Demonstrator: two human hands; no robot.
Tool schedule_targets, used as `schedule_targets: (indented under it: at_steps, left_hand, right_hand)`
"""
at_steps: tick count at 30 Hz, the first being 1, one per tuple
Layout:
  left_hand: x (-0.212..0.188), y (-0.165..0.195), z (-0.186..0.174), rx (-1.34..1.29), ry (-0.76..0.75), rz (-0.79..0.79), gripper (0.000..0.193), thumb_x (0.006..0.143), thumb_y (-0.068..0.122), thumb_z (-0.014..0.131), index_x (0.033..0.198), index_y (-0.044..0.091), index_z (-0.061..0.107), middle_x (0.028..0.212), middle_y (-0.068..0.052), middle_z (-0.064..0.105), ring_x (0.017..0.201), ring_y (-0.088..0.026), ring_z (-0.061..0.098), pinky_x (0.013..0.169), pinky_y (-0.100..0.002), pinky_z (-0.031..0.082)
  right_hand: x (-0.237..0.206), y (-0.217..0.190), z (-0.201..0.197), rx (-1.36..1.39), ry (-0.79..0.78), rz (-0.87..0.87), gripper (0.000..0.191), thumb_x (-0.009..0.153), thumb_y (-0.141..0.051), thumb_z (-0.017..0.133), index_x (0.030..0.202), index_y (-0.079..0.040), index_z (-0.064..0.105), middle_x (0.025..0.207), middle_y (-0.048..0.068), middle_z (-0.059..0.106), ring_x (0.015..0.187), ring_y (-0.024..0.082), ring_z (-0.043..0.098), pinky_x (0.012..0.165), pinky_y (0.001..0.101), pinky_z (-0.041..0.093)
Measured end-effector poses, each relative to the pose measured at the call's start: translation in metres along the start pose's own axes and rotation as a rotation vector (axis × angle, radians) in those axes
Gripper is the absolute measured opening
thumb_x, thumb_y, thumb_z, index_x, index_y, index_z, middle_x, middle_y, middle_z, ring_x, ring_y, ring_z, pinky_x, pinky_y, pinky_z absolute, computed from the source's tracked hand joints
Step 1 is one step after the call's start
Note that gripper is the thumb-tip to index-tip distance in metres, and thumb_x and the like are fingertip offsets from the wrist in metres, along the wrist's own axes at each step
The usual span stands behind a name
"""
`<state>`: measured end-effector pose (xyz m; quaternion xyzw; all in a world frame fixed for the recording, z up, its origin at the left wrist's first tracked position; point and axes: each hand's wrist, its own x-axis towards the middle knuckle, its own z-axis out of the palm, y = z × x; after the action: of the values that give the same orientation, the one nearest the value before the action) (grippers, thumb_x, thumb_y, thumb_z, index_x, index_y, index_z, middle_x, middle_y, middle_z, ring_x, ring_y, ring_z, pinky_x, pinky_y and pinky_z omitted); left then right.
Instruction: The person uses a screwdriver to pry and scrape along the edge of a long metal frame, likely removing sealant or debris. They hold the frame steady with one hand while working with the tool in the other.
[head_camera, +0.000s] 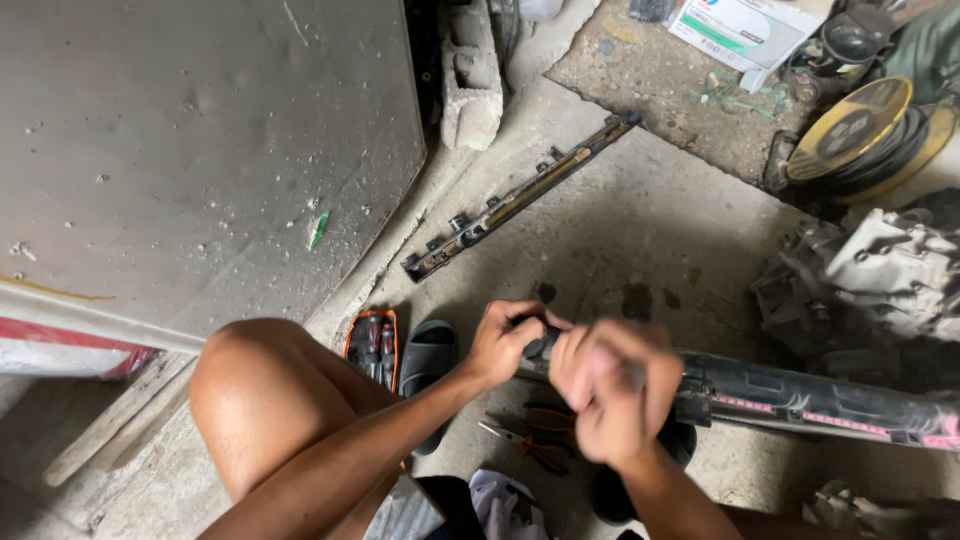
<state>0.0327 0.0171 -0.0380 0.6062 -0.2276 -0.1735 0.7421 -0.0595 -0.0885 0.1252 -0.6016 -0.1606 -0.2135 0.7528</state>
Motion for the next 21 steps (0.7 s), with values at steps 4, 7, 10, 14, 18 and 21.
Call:
schedule_targets:
  at_steps: [4, 7, 10, 14, 18, 21]
  left_hand:
    - [0.006, -0.005, -0.005, 0.018, -0.01, 0.053, 0.027, 0.084, 0.01, 0.056, 0.093, -0.008, 0.074, 0.098, -0.014, 0.08, 0.089, -0.015, 0.072, 0.085, -0.028, 0.057]
    - [0.009, -0.013, -0.009, 0.042, 0.014, -0.021, 0.023, 0.084, 0.008, 0.055, 0.088, -0.007, 0.072, 0.096, -0.014, 0.082, 0.084, -0.015, 0.071, 0.078, -0.029, 0.057]
    - [0.012, -0.025, -0.013, -0.003, 0.03, 0.013, 0.025, 0.081, 0.004, 0.055, 0.088, -0.008, 0.076, 0.089, -0.017, 0.081, 0.08, -0.016, 0.069, 0.076, -0.029, 0.055]
    - [0.02, -0.048, -0.019, -0.106, 0.07, -0.009, 0.021, 0.082, 0.002, 0.055, 0.082, -0.009, 0.073, 0.09, -0.016, 0.081, 0.079, -0.017, 0.071, 0.076, -0.029, 0.055]
    - [0.029, -0.069, -0.035, 0.008, 0.056, -0.002, 0.023, 0.08, 0.001, 0.054, 0.082, -0.009, 0.075, 0.086, -0.018, 0.083, 0.074, -0.018, 0.071, 0.072, -0.029, 0.055]
    - [0.029, -0.081, -0.044, 0.008, 0.083, -0.033, 0.024, 0.079, 0.001, 0.055, 0.083, -0.01, 0.076, 0.087, -0.019, 0.083, 0.076, -0.02, 0.071, 0.073, -0.03, 0.055]
  right_hand:
    - [-0.019, -0.005, 0.019, -0.294, -0.233, -0.241, 0.036, 0.097, -0.018, 0.054, 0.065, -0.003, 0.052, 0.059, 0.007, 0.054, 0.05, 0.016, 0.055, 0.052, 0.0307, 0.043]
    - [-0.019, 0.003, 0.028, -0.343, -0.269, -0.283, 0.036, 0.098, -0.018, 0.056, 0.065, -0.003, 0.053, 0.059, 0.007, 0.055, 0.051, 0.017, 0.055, 0.053, 0.0321, 0.042]
    - [-0.01, 0.023, 0.032, -0.323, -0.247, -0.25, 0.037, 0.098, -0.019, 0.055, 0.065, -0.003, 0.053, 0.059, 0.007, 0.054, 0.051, 0.017, 0.054, 0.053, 0.0321, 0.041]
    - [-0.001, 0.049, 0.036, -0.268, -0.229, -0.204, 0.038, 0.099, -0.02, 0.055, 0.065, -0.004, 0.052, 0.059, 0.006, 0.054, 0.05, 0.017, 0.053, 0.052, 0.0321, 0.04]
    - [0.008, 0.064, 0.044, -0.229, -0.213, -0.165, 0.039, 0.1, -0.02, 0.055, 0.065, -0.004, 0.052, 0.059, 0.006, 0.054, 0.049, 0.016, 0.052, 0.051, 0.0321, 0.039]
    - [0.012, 0.072, 0.048, -0.199, -0.204, -0.143, 0.04, 0.101, -0.021, 0.055, 0.065, -0.005, 0.052, 0.058, 0.006, 0.053, 0.049, 0.016, 0.051, 0.05, 0.0321, 0.039]
